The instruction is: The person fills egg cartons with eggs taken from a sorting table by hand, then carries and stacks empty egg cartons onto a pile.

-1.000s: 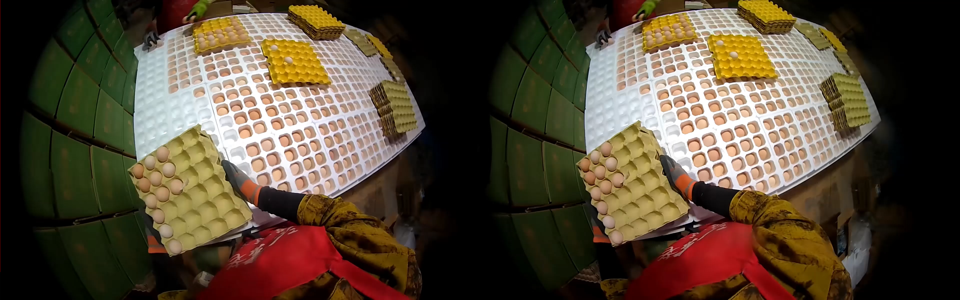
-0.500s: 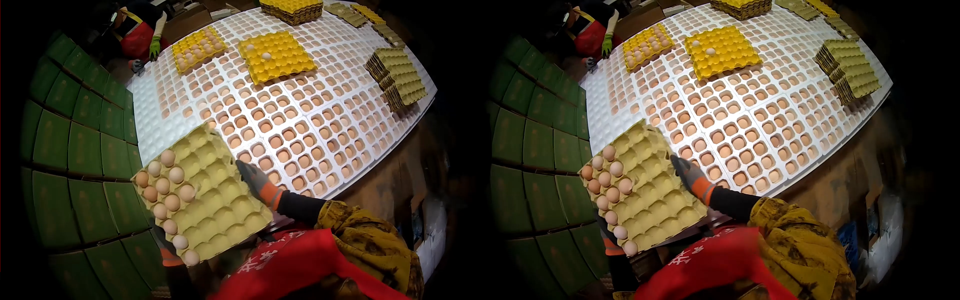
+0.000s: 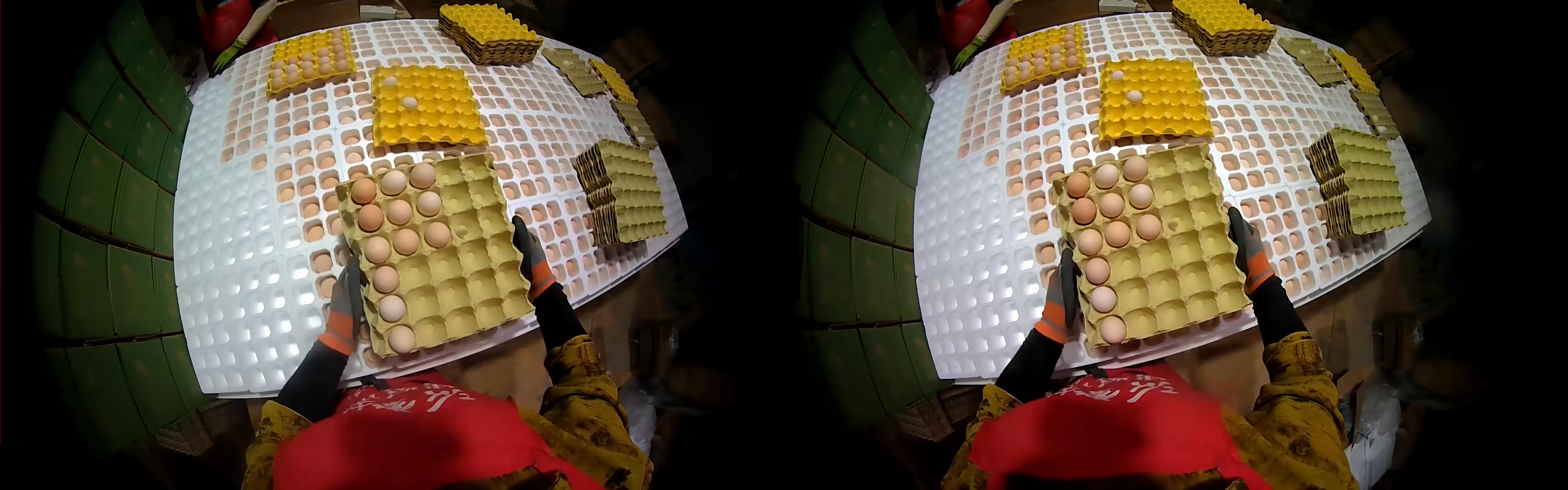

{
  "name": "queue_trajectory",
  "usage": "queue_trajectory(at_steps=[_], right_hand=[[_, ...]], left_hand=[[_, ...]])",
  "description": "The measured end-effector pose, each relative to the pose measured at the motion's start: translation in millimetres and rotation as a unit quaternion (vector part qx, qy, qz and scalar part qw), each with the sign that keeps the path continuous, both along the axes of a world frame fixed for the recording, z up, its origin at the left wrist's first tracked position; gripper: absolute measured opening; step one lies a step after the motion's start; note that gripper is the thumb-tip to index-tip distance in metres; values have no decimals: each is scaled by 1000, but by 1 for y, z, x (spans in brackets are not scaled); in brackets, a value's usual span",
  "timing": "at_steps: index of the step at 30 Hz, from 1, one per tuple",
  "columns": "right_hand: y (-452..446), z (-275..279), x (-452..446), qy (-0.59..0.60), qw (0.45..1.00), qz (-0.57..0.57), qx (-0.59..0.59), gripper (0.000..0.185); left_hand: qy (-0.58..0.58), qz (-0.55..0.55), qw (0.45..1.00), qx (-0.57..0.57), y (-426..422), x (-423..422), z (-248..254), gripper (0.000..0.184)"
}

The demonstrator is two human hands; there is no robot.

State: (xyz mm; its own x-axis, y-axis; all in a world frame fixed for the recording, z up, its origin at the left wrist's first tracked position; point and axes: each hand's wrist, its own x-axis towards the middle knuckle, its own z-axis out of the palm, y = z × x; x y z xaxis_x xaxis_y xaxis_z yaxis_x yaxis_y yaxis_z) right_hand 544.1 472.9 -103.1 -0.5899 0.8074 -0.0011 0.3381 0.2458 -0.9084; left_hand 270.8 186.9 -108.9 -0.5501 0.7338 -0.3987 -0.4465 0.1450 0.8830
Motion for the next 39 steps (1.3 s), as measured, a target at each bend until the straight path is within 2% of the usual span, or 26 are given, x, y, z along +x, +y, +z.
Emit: queue_trajectory(at_steps=[1, 2, 4, 5, 7, 9, 10, 13, 14, 17, 19, 20, 21, 22, 23, 25, 26, 27, 28, 30, 31, 33, 35, 36, 37, 39], right_hand=[[6, -16, 9, -6, 998, 26, 64, 40], [12, -30, 18, -11, 990, 48, 129, 40], [14, -11, 16, -70, 997, 6, 29, 38], [6, 14, 0, 92, 980, -134, -115, 35], [-12, 71, -14, 114, 988, -88, 45, 38], [-28, 123, -29, 1, 984, 31, 173, 37], [-42, 146, -37, -16, 991, 94, 98, 34], [-54, 133, -67, -47, 912, 236, 332, 40], [-56, 124, -78, -92, 894, 249, 360, 42], [-54, 97, -102, -180, 869, 267, 375, 44], [-50, 97, -102, -76, 888, 241, 384, 39], [-51, 101, -95, -12, 967, 206, 149, 37], [-54, 113, -88, 49, 981, 159, -97, 35], [-47, 117, -83, 133, 962, 111, -210, 34], [-47, 122, -77, 254, 883, 85, -385, 33], [-52, 122, -83, 320, 877, 76, -351, 32], [-44, 121, -88, 213, 919, 117, -311, 31], [-40, 118, -102, 36, 961, 168, -217, 31], [-50, 119, -114, -18, 972, 236, -17, 32], [-66, 99, -134, -77, 881, 299, 359, 44], [-75, 98, -142, -207, 842, 308, 391, 48], [-76, 106, -140, -173, 881, 297, 325, 46], [-59, 100, -128, 13, 943, 258, 208, 44], [-55, 112, -117, 75, 969, 208, -108, 43], [-44, 121, -105, 126, 943, 152, -269, 44], [-31, 132, -95, 276, 877, 138, -370, 46]], left_hand=[[41, -26, 998, -39, 4, 2, 8, 41], [208, -77, 974, -42, 0, -8, -27, 44], [351, -10, 936, -23, 0, -7, 6, 41], [396, 42, 917, -16, 0, -6, 21, 38], [417, 34, 908, -32, -1, 7, 93, 37], [409, -49, 911, 8, -13, 17, 122, 39], [471, -115, 875, 4, -19, 25, 135, 42], [614, -233, 752, 54, -31, 52, 155, 53], [609, -306, 731, 12, -34, 57, 151, 52], [734, -341, 584, -65, -31, 78, 127, 44], [673, -331, 658, -65, -26, 76, 125, 44], [637, -291, 714, -25, -27, 70, 118, 44], [595, -248, 765, 17, -30, 67, 114, 45], [492, -201, 847, 14, -36, 66, 121, 46], [296, -183, 936, -56, -43, 61, 135, 32], [56, -33, 997, 31, -51, 51, 132, 34], [4, -9, 997, 81, -50, 47, 132, 39], [154, -47, 986, 45, -43, 44, 131, 38], [300, -84, 950, 5, -35, 43, 128, 38], [542, -125, 829, -49, -15, 59, 136, 44], [652, -179, 731, -86, -6, 62, 131, 47], [666, -282, 656, -215, 8, 66, 116, 51], [579, -211, 777, -125, -2, 54, 116, 49], [528, -171, 828, -78, -9, 45, 116, 47], [318, -171, 928, -91, -17, 36, 115, 46], [-43, -66, 995, 60, -34, 17, 123, 47]])
